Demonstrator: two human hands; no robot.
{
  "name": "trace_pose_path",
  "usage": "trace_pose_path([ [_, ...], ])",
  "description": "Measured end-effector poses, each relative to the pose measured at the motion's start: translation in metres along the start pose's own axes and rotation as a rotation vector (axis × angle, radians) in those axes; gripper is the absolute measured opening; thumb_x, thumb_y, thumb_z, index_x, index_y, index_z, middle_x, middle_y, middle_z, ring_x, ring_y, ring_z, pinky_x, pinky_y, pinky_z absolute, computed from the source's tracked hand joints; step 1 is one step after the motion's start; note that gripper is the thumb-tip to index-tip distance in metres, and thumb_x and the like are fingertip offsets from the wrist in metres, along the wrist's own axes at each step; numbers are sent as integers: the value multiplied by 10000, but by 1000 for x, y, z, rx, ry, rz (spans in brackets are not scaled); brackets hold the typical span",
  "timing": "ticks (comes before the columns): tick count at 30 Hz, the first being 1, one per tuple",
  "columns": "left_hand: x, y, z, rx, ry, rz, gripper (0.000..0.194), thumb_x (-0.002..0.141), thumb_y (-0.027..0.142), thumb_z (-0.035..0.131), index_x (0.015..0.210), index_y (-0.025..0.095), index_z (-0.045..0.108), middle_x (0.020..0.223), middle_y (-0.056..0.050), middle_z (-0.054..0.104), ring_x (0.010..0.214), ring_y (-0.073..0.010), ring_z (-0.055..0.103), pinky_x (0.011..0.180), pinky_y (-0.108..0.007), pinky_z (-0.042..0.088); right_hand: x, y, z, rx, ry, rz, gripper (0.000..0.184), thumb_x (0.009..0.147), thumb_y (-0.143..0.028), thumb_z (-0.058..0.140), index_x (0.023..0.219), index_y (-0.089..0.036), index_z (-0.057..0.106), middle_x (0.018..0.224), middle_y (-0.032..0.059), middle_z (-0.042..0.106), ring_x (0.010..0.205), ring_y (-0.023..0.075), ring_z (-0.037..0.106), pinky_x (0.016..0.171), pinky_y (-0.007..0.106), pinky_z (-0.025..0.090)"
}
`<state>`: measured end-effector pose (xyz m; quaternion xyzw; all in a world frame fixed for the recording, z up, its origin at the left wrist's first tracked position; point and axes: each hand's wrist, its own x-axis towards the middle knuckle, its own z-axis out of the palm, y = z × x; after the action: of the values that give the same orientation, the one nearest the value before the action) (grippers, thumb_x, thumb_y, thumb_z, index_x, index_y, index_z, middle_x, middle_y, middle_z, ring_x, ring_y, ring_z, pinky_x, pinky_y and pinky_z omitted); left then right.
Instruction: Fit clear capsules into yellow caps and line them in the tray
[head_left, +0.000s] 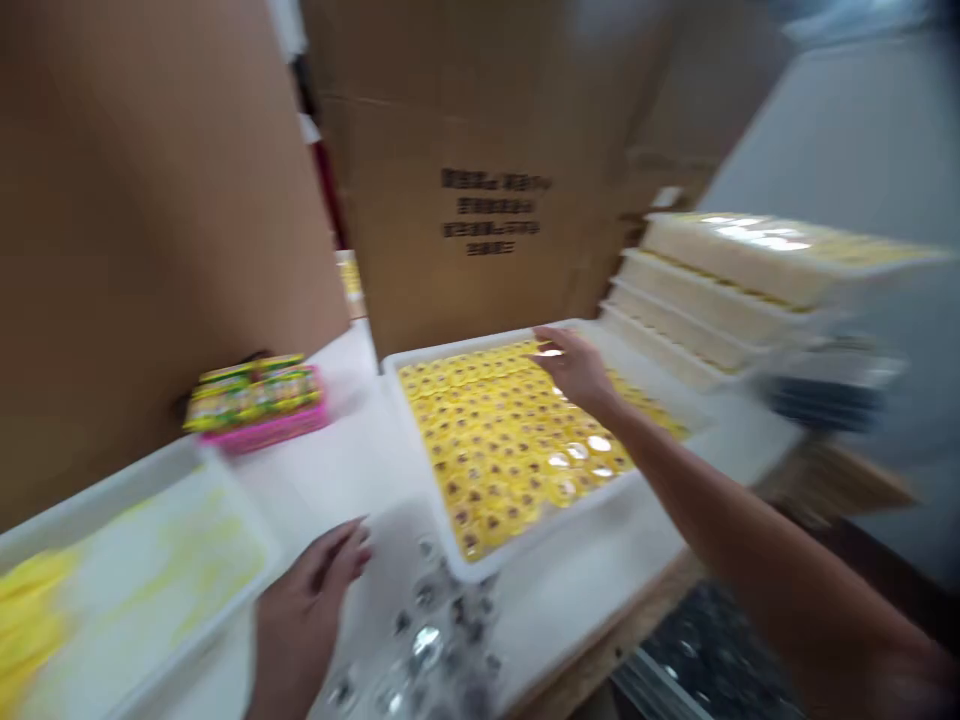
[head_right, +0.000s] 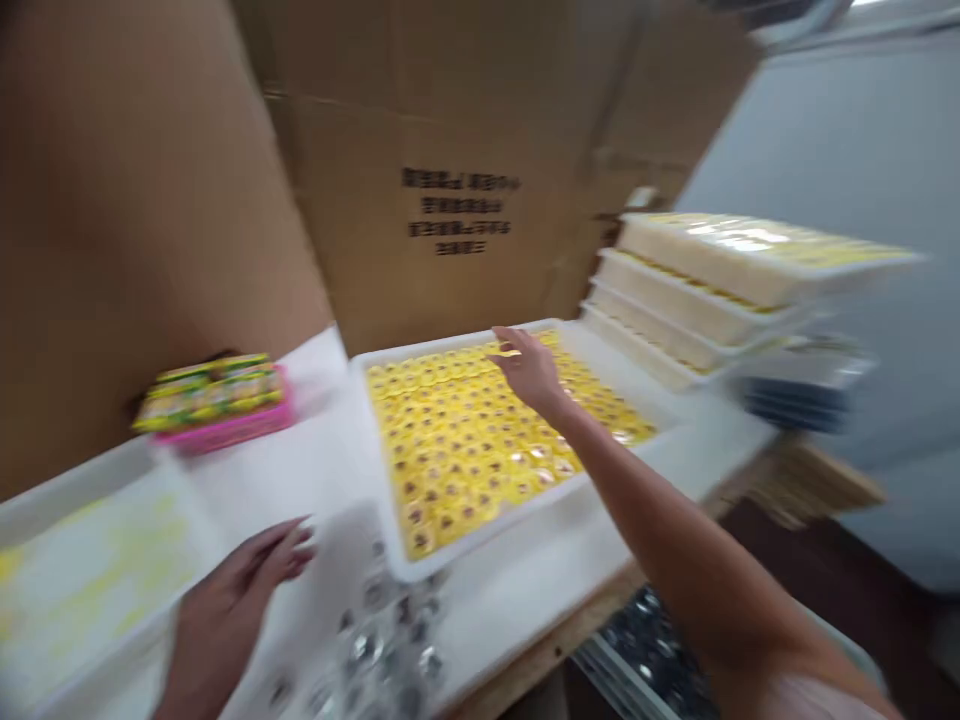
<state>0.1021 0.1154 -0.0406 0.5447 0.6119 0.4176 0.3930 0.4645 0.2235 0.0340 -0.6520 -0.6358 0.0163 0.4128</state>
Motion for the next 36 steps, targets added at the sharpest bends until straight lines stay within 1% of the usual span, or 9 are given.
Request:
trace_pose_path([
  [5,8,19,-16,-198,-73,16,297,809,421,538,952,181,639,789,-36,691,696,-174,666,660,-287,539,-97,-125,22,69,-180,-450,291,848,-182,538,1132,-226,588,1051,65,641,924,183,627,834,314,517],
  [8,20,26,-54,-16,-13,68,274,814,429,523,884,184,624,716,-20,658,654,-166,650,620,-271,513,-160,-169,34,162,-325,-604,304,864,-134,489,1144,-204,584,1071,90,638,987,176,612,821,266,531],
  [12,48,14,-145,841,103,159,260,852,406,452,867,207,617,827,-39,678,762,-192,640,669,-288,468,-215,-178,49,159,-352,-542,286,875,-151,478,1136,-196,586,1059,89,645,974,175,623,818,266,544],
  [15,68,-10,-204,1038,84,126,232,785,351,564,857,142,631,880,-134,661,851,-290,613,742,-378,442,-238,-168,56,140,-294,-464,263,874,-176,492,1114,-204,595,1037,76,656,950,174,637,815,265,550],
  [17,74,-27,-227,1108,2,130,208,686,271,678,844,141,641,901,-138,660,913,-311,587,792,-383,426,-247,-165,61,138,-295,-449,254,877,-178,485,1101,-206,601,1033,72,657,939,170,643,803,255,554],
  [21,77,-52,-244,1166,-145,168,171,666,140,667,835,160,651,874,-115,669,966,-289,563,847,-357,408,-251,-169,66,149,-324,-475,259,878,-171,477,1101,-206,604,1040,70,655,941,165,644,804,247,552],
  [25,78,-62,-255,1153,-192,223,314,681,122,631,993,161,630,1013,-118,655,1041,-277,536,907,-355,387,-244,-182,69,165,-318,-484,250,871,-166,489,1084,-201,616,1014,74,664,930,173,645,802,258,553],
  [31,74,-63,-266,1097,-171,272,201,724,153,545,892,188,650,972,-99,660,1029,-270,541,883,-366,407,-240,-205,83,250,-383,-473,250,878,-141,456,1051,-198,628,975,83,662,873,170,651,744,260,561],
  [36,67,-56,-254,999,-89,305,223,764,253,495,938,189,620,965,-97,635,978,-276,547,863,-387,415,-228,-231,98,369,-452,-429,250,888,-151,438,1032,-211,633,962,82,658,882,177,640,761,283,546],
])
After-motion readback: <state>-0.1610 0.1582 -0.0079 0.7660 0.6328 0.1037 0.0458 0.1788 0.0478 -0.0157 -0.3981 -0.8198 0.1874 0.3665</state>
